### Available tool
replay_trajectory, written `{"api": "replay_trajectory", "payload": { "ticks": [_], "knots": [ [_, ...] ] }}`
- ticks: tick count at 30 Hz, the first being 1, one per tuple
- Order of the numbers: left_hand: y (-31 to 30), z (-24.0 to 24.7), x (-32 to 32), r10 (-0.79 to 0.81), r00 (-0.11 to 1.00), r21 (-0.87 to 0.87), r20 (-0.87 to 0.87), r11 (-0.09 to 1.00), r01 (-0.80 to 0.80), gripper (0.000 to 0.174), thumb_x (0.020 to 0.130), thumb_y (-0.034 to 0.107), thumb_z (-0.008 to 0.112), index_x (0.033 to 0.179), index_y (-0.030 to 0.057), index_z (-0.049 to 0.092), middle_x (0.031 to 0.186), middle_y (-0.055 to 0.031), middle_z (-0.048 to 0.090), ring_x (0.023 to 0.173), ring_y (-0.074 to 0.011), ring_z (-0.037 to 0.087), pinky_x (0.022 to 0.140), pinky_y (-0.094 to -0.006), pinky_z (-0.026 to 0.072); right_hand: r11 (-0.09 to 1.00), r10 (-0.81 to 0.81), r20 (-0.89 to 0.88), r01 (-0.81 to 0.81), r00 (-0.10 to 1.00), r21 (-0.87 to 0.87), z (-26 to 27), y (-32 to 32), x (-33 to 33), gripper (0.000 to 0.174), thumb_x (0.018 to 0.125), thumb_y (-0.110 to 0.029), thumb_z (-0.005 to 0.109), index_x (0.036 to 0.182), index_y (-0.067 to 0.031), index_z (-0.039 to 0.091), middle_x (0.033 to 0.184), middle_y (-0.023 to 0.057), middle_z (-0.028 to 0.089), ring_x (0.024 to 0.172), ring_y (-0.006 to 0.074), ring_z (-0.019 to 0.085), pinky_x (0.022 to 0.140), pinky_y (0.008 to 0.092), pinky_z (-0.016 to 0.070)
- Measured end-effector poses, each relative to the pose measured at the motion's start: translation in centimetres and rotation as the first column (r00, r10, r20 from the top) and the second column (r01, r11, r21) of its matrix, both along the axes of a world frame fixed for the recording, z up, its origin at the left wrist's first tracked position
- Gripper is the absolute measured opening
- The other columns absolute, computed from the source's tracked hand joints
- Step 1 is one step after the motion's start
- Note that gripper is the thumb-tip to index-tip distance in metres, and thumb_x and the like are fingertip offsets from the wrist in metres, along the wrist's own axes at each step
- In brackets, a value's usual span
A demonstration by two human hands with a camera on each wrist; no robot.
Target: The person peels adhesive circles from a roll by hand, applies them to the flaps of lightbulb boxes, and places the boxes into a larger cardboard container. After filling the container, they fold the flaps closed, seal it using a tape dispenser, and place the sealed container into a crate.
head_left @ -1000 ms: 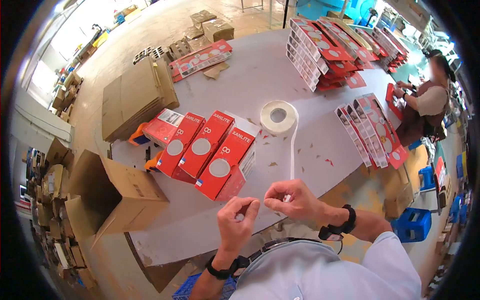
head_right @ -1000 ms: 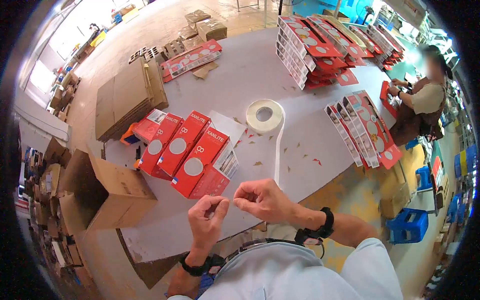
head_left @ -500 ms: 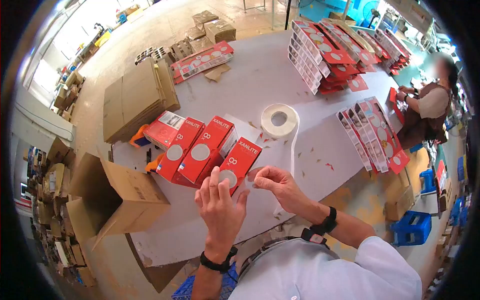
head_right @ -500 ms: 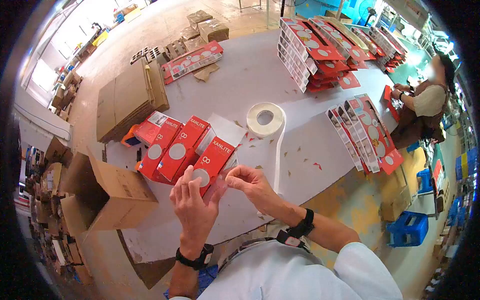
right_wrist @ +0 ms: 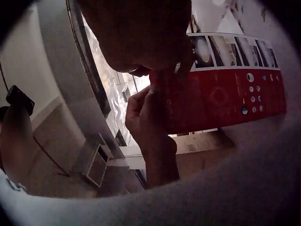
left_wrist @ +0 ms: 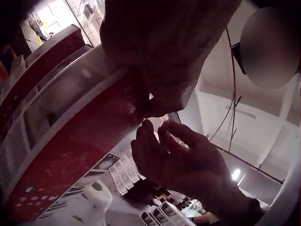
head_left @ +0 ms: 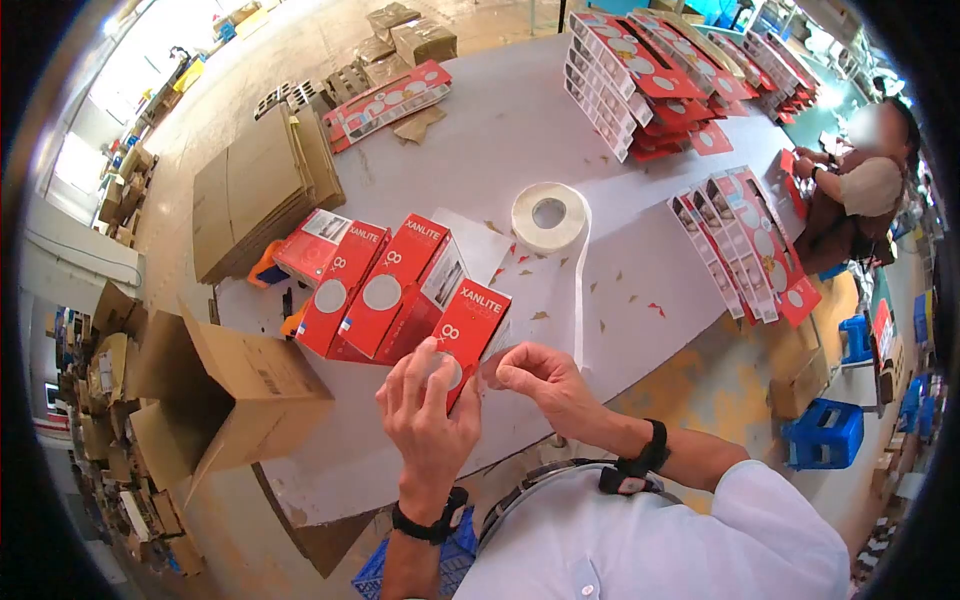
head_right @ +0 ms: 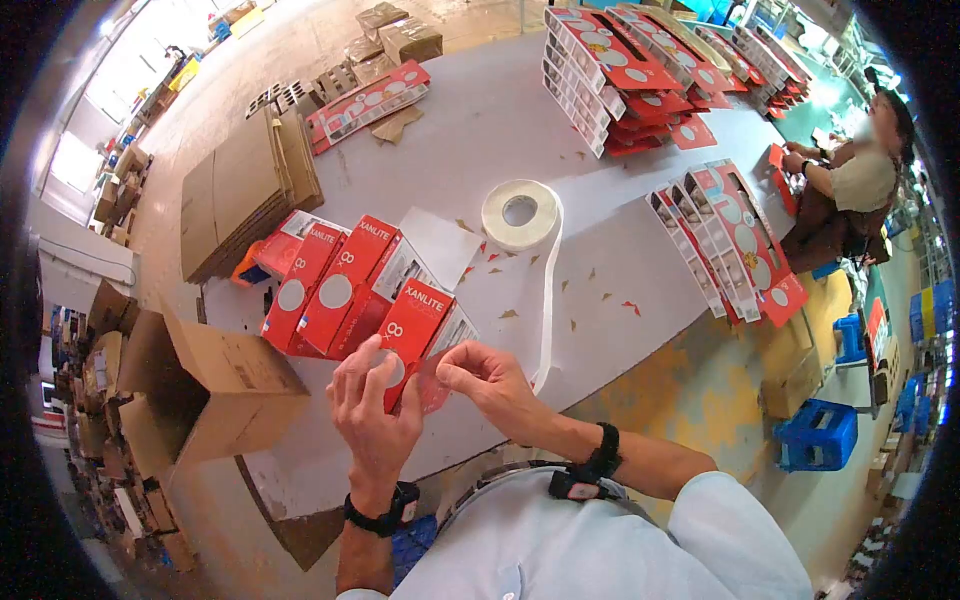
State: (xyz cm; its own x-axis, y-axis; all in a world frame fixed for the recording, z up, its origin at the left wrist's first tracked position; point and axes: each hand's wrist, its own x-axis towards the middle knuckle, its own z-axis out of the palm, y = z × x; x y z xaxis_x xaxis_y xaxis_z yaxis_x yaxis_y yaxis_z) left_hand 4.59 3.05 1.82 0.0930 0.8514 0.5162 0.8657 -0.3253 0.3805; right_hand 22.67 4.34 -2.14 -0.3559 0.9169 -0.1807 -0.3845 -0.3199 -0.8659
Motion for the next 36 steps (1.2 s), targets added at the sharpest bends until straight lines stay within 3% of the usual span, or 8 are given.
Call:
{"api": "replay_trajectory", "payload": {
  "ticks": [9, 12, 17, 20, 23, 29, 36],
  "knots": [
    [-0.4, -0.5, 0.3, 0.002, 1.000, 0.019, -0.005, 1.000, -0.002, 0.035, 0.079, 0.017, 0.078, 0.110, 0.0094, 0.065, 0.128, -0.0114, 0.065, 0.114, -0.0317, 0.061, 0.093, -0.0441, 0.0440, 1.000, -0.008, 0.025, 0.008, 1.000, 0.004, 1.4, 0.1, -1.0, 0.015, 0.100, -0.017, 0.063, 0.102, -0.0018, 0.064, 0.098, 0.0021, 0.065, 0.093, 0.0086, 0.057, 0.088, 0.0276, 0.0492],
    [-0.4, -0.9, -0.1, -0.032, 0.999, 0.024, 0.034, 0.999, 0.031, 0.037, 0.081, 0.019, 0.077, 0.113, 0.0096, 0.061, 0.129, -0.0118, 0.064, 0.118, -0.0330, 0.060, 0.096, -0.0447, 0.0430, 0.998, -0.050, 0.042, 0.048, 0.998, 0.049, 0.8, 0.2, -1.3, 0.013, 0.100, -0.014, 0.062, 0.102, -0.0015, 0.065, 0.094, 0.0016, 0.066, 0.086, 0.0064, 0.060, 0.077, 0.0235, 0.0514],
    [-0.8, -1.8, -1.3, -0.102, 0.995, 0.055, 0.011, 0.993, 0.101, 0.031, 0.086, 0.019, 0.075, 0.109, 0.0107, 0.055, 0.131, -0.0125, 0.064, 0.124, -0.0353, 0.057, 0.099, -0.0454, 0.0409, 0.997, -0.063, 0.041, 0.062, 0.997, 0.041, 0.8, 0.2, -1.6, 0.014, 0.098, -0.015, 0.063, 0.101, -0.0014, 0.065, 0.093, 0.0010, 0.067, 0.084, 0.0056, 0.059, 0.077, 0.0234, 0.0504],
    [-0.8, -1.9, -1.3, -0.108, 0.994, 0.106, 0.007, 0.989, 0.107, 0.024, 0.083, 0.014, 0.074, 0.101, 0.0125, 0.058, 0.126, -0.0109, 0.066, 0.120, -0.0352, 0.060, 0.093, -0.0449, 0.0404, 0.995, -0.089, 0.047, 0.088, 0.995, 0.036, 0.4, 0.2, -2.0, 0.013, 0.098, -0.015, 0.064, 0.100, -0.0020, 0.066, 0.091, 0.0002, 0.067, 0.083, 0.0050, 0.058, 0.075, 0.0230, 0.0496],
    [-1.0, -1.9, -1.4, -0.119, 0.992, 0.075, -0.049, 0.990, 0.122, 0.027, 0.087, 0.017, 0.073, 0.107, 0.0107, 0.055, 0.129, -0.0131, 0.064, 0.124, -0.0373, 0.058, 0.098, -0.0473, 0.0405, 0.992, -0.125, 0.049, 0.123, 0.991, 0.032, 0.0, 0.1, -2.3, 0.013, 0.097, -0.015, 0.065, 0.098, -0.0026, 0.066, 0.089, -0.0004, 0.066, 0.081, 0.0043, 0.057, 0.072, 0.0222, 0.0487],
    [-0.9, -2.1, -1.3, -0.109, 0.992, 0.099, -0.064, 0.988, 0.115, 0.027, 0.088, 0.017, 0.071, 0.110, 0.0110, 0.057, 0.128, -0.0126, 0.065, 0.123, -0.0376, 0.058, 0.096, -0.0471, 0.0414, 0.989, -0.145, 0.037, 0.144, 0.989, 0.016, 0.0, 0.1, -2.6, 0.012, 0.097, -0.015, 0.065, 0.096, -0.0029, 0.066, 0.087, -0.0007, 0.066, 0.079, 0.0037, 0.056, 0.070, 0.0212, 0.0477],
    [-1.0, -1.8, -1.6, -0.112, 0.987, 0.080, -0.114, 0.989, 0.121, 0.022, 0.090, 0.018, 0.068, 0.112, 0.0137, 0.066, 0.129, -0.0105, 0.064, 0.124, -0.0355, 0.058, 0.096, -0.0460, 0.0413, 0.989, -0.149, 0.042, 0.148, 0.988, 0.014, 0.4, 0.1, -2.8, 0.013, 0.097, -0.015, 0.066, 0.097, -0.0027, 0.066, 0.088, -0.0003, 0.066, 0.080, 0.0038, 0.057, 0.071, 0.0215, 0.0484]
  ]
}}
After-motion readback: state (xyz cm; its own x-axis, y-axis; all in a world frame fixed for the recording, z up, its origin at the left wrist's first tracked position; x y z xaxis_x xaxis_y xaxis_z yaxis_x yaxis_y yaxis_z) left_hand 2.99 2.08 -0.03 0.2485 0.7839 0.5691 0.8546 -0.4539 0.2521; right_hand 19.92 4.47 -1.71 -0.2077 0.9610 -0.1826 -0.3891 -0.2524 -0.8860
